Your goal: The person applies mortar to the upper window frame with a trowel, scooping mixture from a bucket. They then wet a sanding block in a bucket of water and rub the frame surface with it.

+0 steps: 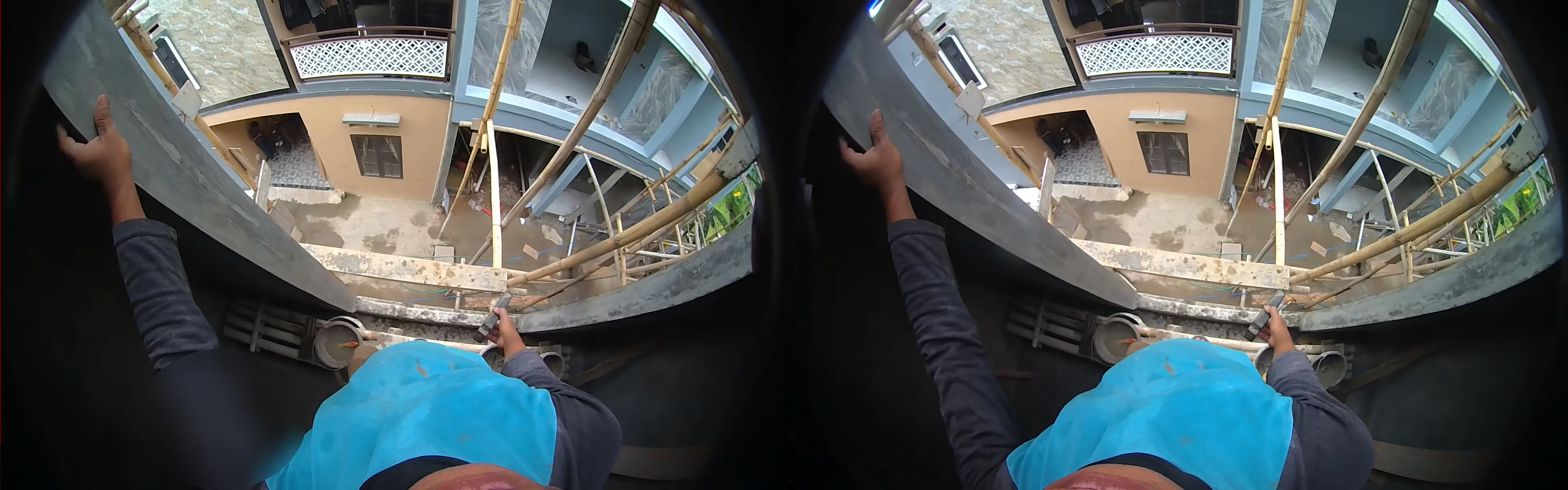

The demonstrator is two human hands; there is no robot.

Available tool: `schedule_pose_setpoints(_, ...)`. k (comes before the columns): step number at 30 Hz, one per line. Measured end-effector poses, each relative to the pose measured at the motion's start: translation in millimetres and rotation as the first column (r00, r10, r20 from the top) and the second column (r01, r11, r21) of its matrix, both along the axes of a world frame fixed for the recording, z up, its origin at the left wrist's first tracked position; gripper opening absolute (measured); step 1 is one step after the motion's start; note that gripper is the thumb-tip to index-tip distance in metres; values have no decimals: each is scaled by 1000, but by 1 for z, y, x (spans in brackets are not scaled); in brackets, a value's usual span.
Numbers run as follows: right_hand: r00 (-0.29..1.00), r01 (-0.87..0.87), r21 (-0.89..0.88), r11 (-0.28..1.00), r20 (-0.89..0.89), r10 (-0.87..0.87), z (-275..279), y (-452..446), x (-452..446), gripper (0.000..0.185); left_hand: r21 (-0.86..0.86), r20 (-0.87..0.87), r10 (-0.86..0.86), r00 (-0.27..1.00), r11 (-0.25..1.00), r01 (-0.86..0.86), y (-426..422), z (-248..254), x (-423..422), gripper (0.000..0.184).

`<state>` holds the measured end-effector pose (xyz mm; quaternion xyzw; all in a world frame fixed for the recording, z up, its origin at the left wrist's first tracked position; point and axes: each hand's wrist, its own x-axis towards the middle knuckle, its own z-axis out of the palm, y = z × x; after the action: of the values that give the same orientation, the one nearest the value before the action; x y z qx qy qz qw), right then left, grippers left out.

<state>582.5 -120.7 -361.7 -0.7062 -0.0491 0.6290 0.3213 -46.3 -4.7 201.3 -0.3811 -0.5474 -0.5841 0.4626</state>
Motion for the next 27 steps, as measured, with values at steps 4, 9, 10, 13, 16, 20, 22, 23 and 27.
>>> schedule_pose_setpoints(4,1000,-26,4,1000,-3,26,-3,3,-1,43,38,-41,10,999,999,-8,2,0,-4,88)
schedule_pose_setpoints(9,1000,-16,10,1000,-17,16,-21,9,3,50,51,-88,92,992,995,-88,1,0,-3,88)
schedule_pose_setpoints(10,1000,-18,10,1000,-14,18,-20,9,2,50,57,-78,45,996,998,-41,0,0,3,88)
schedule_pose_setpoints(13,1000,-3,10,1000,-22,3,-22,9,0,51,70,-65,28,998,997,-23,0,0,6,89)
schedule_pose_setpoints(16,999,-22,-9,1000,-26,22,-30,9,3,52,81,-100,2,995,997,6,0,1,5,88)
schedule_pose_setpoints(20,1000,-19,-11,1000,-17,18,-21,12,-1,45,90,-82,-52,995,994,59,2,0,5,87)
schedule_pose_setpoints(22,999,-39,-5,999,-32,39,-22,13,-1,46,89,-108,-3,994,996,13,2,-1,-1,87)
schedule_pose_setpoints(23,999,-37,0,999,-29,37,-22,15,-1,46,79,-120,33,992,997,-24,2,-1,-3,87)
schedule_pose_setpoints(27,999,-26,14,1000,-25,27,-10,17,-9,46,79,-118,23,993,997,-14,1,-1,4,87)
